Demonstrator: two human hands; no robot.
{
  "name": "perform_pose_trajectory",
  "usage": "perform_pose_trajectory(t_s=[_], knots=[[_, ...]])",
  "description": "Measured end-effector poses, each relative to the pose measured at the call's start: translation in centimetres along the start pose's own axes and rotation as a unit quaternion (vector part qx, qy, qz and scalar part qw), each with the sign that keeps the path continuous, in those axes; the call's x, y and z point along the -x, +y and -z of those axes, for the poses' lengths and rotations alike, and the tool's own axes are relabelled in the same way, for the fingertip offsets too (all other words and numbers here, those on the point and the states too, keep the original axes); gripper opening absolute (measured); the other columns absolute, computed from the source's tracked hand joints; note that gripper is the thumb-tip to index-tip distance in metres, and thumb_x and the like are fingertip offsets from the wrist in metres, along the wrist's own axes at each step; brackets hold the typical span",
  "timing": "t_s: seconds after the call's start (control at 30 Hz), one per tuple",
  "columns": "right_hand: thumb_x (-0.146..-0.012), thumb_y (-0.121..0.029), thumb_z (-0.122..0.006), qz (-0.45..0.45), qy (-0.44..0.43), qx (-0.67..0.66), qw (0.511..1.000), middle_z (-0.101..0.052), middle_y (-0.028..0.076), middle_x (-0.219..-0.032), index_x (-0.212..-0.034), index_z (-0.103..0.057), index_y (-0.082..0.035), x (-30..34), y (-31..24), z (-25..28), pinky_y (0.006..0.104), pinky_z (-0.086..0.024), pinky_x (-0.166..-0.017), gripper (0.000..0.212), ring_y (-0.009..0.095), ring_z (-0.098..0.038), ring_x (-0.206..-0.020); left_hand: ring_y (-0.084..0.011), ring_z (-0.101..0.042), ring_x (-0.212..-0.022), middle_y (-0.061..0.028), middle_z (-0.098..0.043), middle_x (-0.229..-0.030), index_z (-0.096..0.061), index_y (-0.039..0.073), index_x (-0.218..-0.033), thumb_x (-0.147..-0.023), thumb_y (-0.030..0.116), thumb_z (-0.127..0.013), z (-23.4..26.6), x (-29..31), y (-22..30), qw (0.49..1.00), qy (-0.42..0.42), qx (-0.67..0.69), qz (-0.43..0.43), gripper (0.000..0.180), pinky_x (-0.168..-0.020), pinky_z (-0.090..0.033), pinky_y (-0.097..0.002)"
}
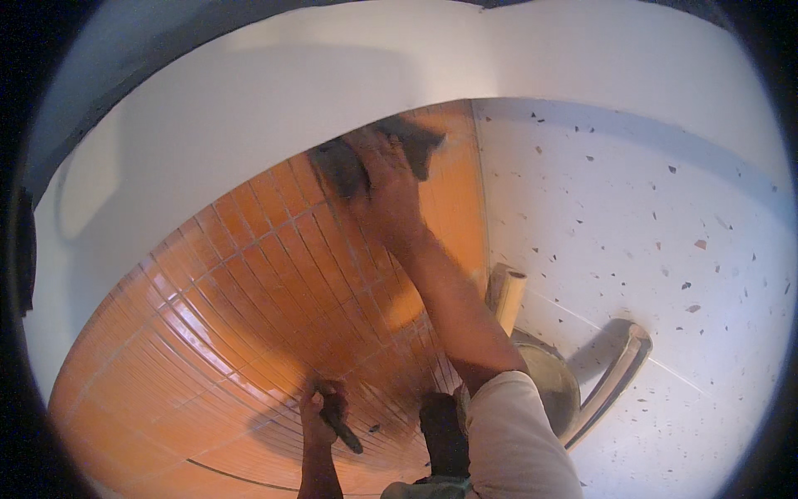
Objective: The person uses a grout float to apply grout to the joints between orange rectangular tiles on a curved wall. They hold a dark cloth in their left hand while working with the float in their right hand, smoothing the grout into the gaps.
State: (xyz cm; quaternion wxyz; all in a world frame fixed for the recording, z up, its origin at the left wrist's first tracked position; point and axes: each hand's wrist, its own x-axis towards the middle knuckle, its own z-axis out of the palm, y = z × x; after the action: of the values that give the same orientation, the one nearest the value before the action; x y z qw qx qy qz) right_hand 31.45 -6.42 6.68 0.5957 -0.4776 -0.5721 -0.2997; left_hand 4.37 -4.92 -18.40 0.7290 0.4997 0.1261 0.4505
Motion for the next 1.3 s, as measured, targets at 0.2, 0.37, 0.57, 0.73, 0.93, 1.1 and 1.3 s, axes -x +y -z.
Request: perform_pose_trajectory(t_s=[0.2, 0.37, 0.57, 0.73, 0.93, 1.1, 1.3], knots=[[-0.078, -0.006, -0.061, 0.123, -0.023, 0.024, 0.992, -0.04, 0.025, -0.142, -0.137, -0.04, -0.002, 3.1, -4.2, -3.5, 0.0557, -0.028, -0.11, 0.063, 0.044, -0.04, -0.128, -0.0164, -0.058, -0.062, -0.0119, -0.062, -0.089, -0.056, 0.004, -0.095, -0.086, 0.034, -0.065, -0.2, 0.4, -0.5, 1.0, 0.008, 0.003, -0.005, 0.032, -0.048, -0.045, -0.0264], [-0.076, -0.007, -0.063, -0.012, 0.04, 0.015, 0.999, -0.038, 0.025, -0.142, -0.137, -0.04, -0.002, 0.4, -1.2, -2.8, 0.0566, -0.026, -0.112, 0.065, 0.044, -0.037, -0.13, -0.0148, -0.054, -0.059, -0.0099, -0.06, -0.085, -0.056, 0.005, -0.095, -0.085, 0.032, -0.065, -1.0, -0.1, -0.2, 1.0, 0.005, -0.009, 0.012, 0.03, -0.047, -0.041, -0.0254], [-0.072, -0.012, -0.068, -0.016, -0.089, -0.063, 0.994, -0.038, 0.021, -0.143, -0.138, -0.04, -0.002, 0.8, -4.0, -1.5, 0.0558, -0.024, -0.113, 0.072, 0.04, -0.035, -0.133, -0.0167, -0.058, -0.064, -0.0082, -0.06, -0.092, -0.056, 0.007, -0.092, -0.079, 0.039, -0.073, -1.1, -0.9, -2.2, 0.999, 0.014, -0.048, 0.009, 0.038, -0.048, -0.046, -0.0274], [-0.079, -0.021, -0.067, 0.075, 0.063, 0.068, 0.993, -0.042, 0.017, -0.142, -0.139, -0.04, -0.006, 1.3, -3.1, -4.8, 0.049, -0.028, -0.112, 0.067, 0.038, -0.039, -0.131, -0.0172, -0.058, -0.066, -0.0092, -0.06, -0.093, -0.056, 0.007, -0.094, -0.078, 0.036, -0.073, -2.4, -1.3, -2.3, 0.997, -0.035, -0.048, 0.053, 0.037, -0.055, -0.048, -0.0287], [-0.097, -0.021, -0.052, 0.1, -0.09, 0.008, 0.991, -0.048, 0.016, -0.136, -0.139, -0.04, -0.007, 2.7, -2.3, -2.5, 0.041, -0.033, -0.11, 0.046, 0.036, -0.045, -0.125, -0.0168, -0.058, -0.065, -0.0082, -0.06, -0.089, -0.055, 0.009, -0.095, -0.078, 0.038, -0.074, -3.3, -2.3, -3.2, 0.994, -0.046, -0.063, 0.074, 0.038, -0.053, -0.048, -0.0286], [-0.086, -0.009, -0.057, -0.038, 0.082, 0.023, 0.996, -0.043, 0.022, -0.14, -0.14, -0.038, -0.005, 2.8, 6.5, 1.8, 0.0479, -0.03, -0.111, 0.057, 0.043, -0.04, -0.128, -0.0157, -0.057, -0.063, -0.0063, -0.06, -0.083, -0.055, 0.009, -0.095, -0.082, 0.035, -0.069, -0.3, -1.3, -2.8, 0.994, -0.012, -0.071, 0.085, 0.033, -0.05, -0.045, -0.0269], [-0.076, -0.007, -0.061, 0.029, -0.071, -0.057, 0.995, -0.028, 0.024, -0.151, -0.144, -0.033, -0.006, 10.3, 3.5, -0.5, 0.0541, -0.024, -0.112, 0.074, 0.047, -0.033, -0.134, -0.0138, -0.055, -0.063, -0.0066, -0.059, -0.084, -0.055, 0.007, -0.093, -0.085, 0.027, -0.065, -0.4, -0.6, -2.7, 0.996, 0.014, -0.046, 0.072, 0.024, -0.051, -0.043, -0.0261]])
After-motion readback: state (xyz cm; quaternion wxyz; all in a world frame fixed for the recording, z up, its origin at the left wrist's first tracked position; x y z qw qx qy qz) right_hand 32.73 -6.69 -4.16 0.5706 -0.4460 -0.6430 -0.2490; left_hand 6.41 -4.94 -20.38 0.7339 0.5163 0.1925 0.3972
